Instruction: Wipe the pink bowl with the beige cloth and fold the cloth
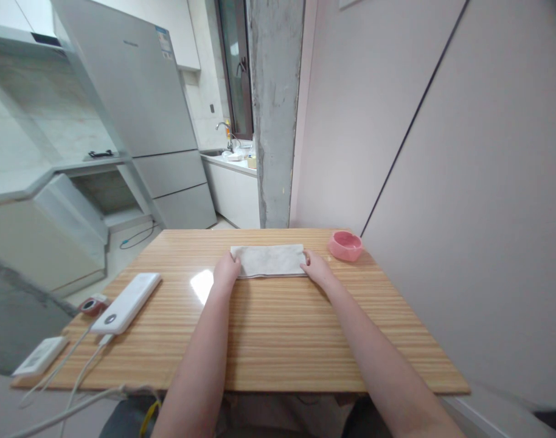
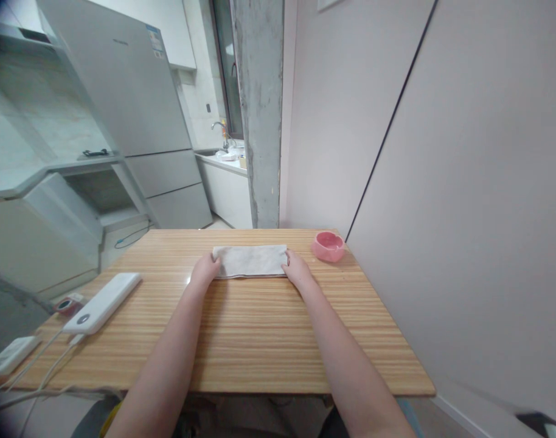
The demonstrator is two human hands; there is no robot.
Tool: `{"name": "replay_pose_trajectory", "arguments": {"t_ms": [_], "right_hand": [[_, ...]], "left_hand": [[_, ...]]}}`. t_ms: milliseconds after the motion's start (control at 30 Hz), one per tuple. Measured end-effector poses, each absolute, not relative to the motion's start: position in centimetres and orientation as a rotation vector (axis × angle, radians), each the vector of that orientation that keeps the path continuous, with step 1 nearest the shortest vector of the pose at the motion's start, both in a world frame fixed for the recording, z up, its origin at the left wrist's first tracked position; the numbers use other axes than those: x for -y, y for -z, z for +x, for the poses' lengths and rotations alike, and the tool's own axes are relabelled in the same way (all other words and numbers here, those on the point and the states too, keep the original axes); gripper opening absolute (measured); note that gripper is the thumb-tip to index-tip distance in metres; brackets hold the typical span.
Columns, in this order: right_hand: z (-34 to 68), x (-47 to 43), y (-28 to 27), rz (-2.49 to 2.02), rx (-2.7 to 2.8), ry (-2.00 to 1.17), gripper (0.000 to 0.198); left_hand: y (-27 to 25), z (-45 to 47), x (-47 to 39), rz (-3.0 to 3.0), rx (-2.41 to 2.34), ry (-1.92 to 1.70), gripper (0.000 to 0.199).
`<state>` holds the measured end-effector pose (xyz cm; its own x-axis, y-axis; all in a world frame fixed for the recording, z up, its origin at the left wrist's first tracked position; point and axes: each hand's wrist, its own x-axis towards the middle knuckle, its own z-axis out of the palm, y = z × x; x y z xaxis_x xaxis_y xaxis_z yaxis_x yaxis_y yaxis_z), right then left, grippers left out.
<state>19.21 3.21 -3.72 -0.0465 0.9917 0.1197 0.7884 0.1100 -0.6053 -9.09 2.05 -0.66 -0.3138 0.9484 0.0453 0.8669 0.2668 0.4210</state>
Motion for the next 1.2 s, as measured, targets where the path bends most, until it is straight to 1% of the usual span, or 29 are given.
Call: {"name": "replay_pose_trajectory", "arguments": {"t_ms": [167, 300, 400, 467, 533, 567, 667, 700, 733, 767, 833, 900, 933, 967, 1033, 1100, 1200], "right_hand": [[19.3, -3.1, 3.4, -1.83, 1.852, -0.48, 0.031], [19.2, -2.9, 3.1, -1.815, 1.911, -0.313, 0.024], [18.6, -2.5, 3.1, -1.686, 1.94, -0.19, 0.025], [18.2, -2.2, 3.2, -1.623, 2.028, -0.231, 0.028], [17.7, -1.9, 3.3, -1.623, 2.106, -0.304, 0.03], [17.5, -1.8, 3.4, -1.62, 2.129, -0.329, 0.03], [16.4, -1.6, 3.6, -1.478, 2.141, -0.438, 0.028], [16.0, -1.7, 3.7, -1.408, 2.11, -0.518, 0.027], [15.7, -1.8, 3.9, -1.352, 2.049, -0.613, 0.026], [15.3, -2.0, 4.0, -1.323, 1.966, -0.701, 0.027], [15.0, -2.4, 4.3, -1.323, 1.796, -0.808, 0.031], [15.1, -2.8, 4.5, -1.348, 1.71, -0.807, 0.032], [15.3, -2.9, 4.5, -1.351, 1.702, -0.766, 0.031], [15.5, -2.9, 4.4, -1.346, 1.713, -0.701, 0.03], [15.6, -2.6, 4.1, -1.311, 1.766, -0.528, 0.03], [15.2, -1.9, 3.8, -1.218, 1.872, -0.402, 0.034], [13.6, -0.3, 3.3, -1.074, 2.115, -0.424, 0.035]], "left_hand": [[0.7, -9.5, -2.3, 1.712, -2.317, -0.473, 0.036], [1.0, -9.4, -2.0, 1.717, -2.324, -0.452, 0.029], [1.2, -9.3, -2.0, 1.68, -2.318, -0.464, 0.04], [0.9, -9.2, -1.9, 1.633, -2.279, -0.502, 0.051], [0.1, -8.8, -1.6, 1.61, -2.213, -0.669, 0.06], [-0.4, -8.4, -1.3, 1.614, -2.176, -0.822, 0.062], [-1.6, -6.3, -0.4, 1.666, -2.02, -1.363, 0.057], [-1.7, -5.4, -0.1, 1.698, -1.946, -1.463, 0.054], [-1.5, -4.4, 0.1, 1.75, -1.859, -1.483, 0.052], [-1.2, -3.5, 0.2, 1.832, -1.757, -1.415, 0.048], [-0.2, -2.1, 0.3, 2.054, -1.522, -1.102, 0.04], [0.9, -1.1, 0.4, 2.228, -1.316, -0.797, 0.031], [1.2, -0.9, 0.4, 2.264, -1.251, -0.728, 0.031], [1.3, -0.8, 0.4, 2.262, -1.22, -0.733, 0.032], [1.1, -1.0, 0.4, 2.205, -1.233, -0.862, 0.033], [0.5, -1.6, 0.3, 2.165, -1.321, -0.962, 0.036], [-0.1, -2.6, -0.1, 2.164, -1.544, -0.964, 0.039]]}}
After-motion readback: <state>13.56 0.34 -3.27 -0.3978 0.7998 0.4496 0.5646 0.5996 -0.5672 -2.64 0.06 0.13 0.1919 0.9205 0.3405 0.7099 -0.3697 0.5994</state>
